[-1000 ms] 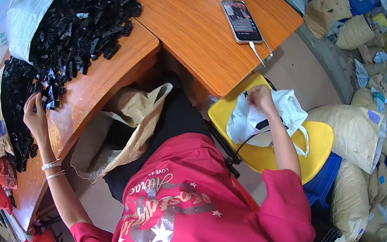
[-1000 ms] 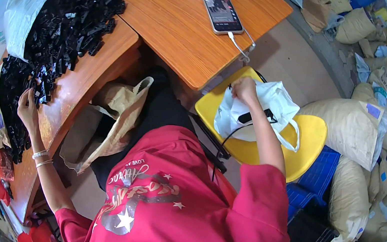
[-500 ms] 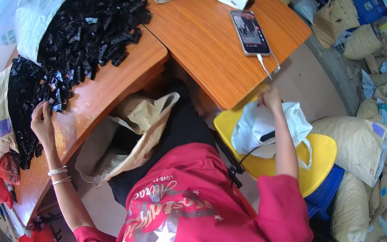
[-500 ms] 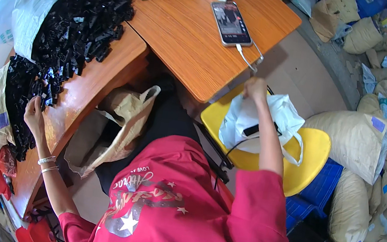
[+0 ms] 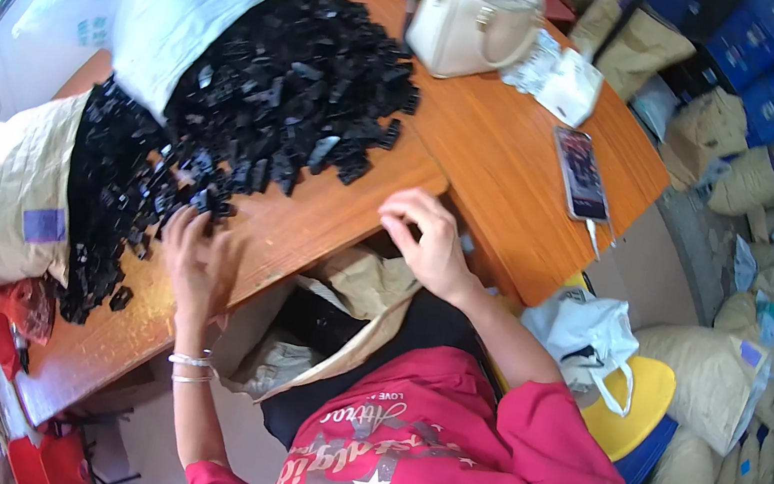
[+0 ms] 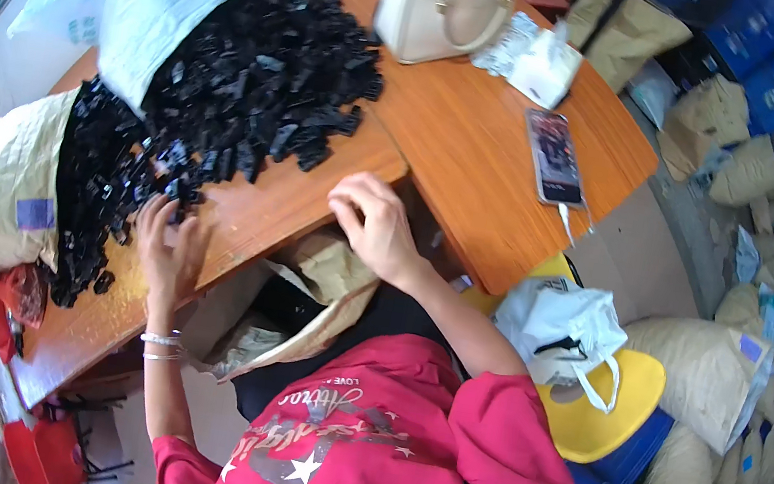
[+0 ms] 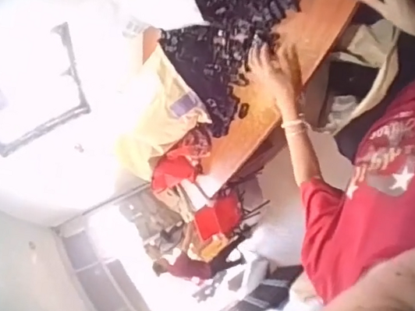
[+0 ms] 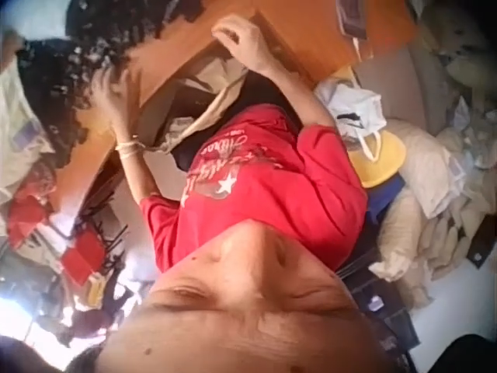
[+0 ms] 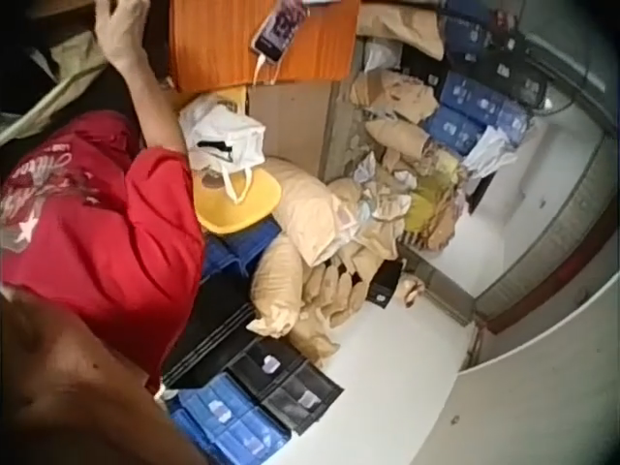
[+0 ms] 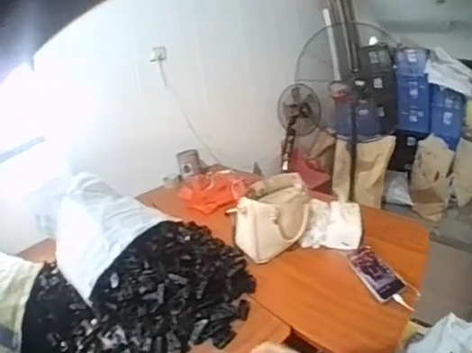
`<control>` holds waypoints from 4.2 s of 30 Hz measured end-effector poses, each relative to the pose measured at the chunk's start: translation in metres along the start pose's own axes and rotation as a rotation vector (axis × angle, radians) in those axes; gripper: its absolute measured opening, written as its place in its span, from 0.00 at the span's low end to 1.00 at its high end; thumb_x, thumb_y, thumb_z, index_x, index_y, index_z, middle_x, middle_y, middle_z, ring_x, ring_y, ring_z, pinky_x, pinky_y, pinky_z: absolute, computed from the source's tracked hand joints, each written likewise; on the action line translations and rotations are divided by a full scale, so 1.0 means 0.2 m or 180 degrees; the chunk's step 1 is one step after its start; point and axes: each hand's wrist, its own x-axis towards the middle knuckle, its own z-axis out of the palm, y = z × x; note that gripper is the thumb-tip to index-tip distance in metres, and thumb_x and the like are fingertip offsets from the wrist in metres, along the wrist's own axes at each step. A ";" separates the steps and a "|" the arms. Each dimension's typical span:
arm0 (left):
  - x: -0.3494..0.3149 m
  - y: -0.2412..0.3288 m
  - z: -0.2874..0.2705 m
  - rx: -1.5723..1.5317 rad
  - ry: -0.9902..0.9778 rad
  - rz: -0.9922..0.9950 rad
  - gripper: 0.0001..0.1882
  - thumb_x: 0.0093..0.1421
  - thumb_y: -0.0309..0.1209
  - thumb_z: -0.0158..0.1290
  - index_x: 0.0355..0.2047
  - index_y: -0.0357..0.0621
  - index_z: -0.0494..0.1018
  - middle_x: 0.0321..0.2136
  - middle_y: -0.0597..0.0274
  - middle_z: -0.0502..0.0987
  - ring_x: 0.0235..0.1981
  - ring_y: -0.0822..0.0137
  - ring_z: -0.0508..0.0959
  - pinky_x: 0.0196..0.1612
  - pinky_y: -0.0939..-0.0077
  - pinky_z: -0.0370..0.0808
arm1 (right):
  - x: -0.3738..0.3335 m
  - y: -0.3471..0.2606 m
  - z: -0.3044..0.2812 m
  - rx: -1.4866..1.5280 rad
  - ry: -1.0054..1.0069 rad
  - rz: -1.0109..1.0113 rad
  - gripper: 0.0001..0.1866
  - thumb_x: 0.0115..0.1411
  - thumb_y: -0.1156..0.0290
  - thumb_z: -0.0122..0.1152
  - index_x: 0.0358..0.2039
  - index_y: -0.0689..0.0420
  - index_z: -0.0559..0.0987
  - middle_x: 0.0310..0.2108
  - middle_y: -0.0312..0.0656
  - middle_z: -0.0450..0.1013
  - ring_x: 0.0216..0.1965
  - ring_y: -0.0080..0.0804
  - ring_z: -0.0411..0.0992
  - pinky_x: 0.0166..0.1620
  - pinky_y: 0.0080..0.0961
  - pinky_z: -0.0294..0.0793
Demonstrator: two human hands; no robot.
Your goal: The person is sorting through a large pile of black plastic components on a desk, inspecting them and placing selected ones into a bag.
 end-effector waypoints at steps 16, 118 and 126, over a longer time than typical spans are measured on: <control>0.24 0.28 0.37 -0.0229 -0.0786 0.0646 0.38 0.50 0.50 0.61 0.60 0.55 0.63 0.63 0.39 0.52 0.66 0.43 0.49 0.66 0.43 0.43 | 0.42 0.33 0.50 -0.1006 0.0394 0.0514 0.27 0.62 0.52 0.55 0.59 0.49 0.68 0.60 0.58 0.58 0.64 0.64 0.48 0.63 0.54 0.48; -0.52 0.01 -0.39 -0.1512 0.1061 -0.1970 0.07 0.66 0.22 0.45 0.42 0.37 0.71 0.45 0.57 0.69 0.28 0.76 0.74 0.30 0.84 0.70 | 0.21 -0.20 0.77 -0.0758 -0.1201 -0.0995 0.14 0.50 0.79 0.57 0.39 0.58 0.79 0.34 0.41 0.70 0.37 0.36 0.66 0.41 0.32 0.62; -0.35 0.18 -0.22 -0.3378 -0.0152 -0.2923 0.19 0.55 0.15 0.56 0.47 0.34 0.68 0.26 0.63 0.75 0.19 0.77 0.75 0.22 0.87 0.70 | 0.17 -0.17 0.71 -0.0447 -0.1162 -0.1325 0.08 0.47 0.77 0.63 0.30 0.59 0.75 0.37 0.42 0.72 0.41 0.38 0.69 0.42 0.33 0.65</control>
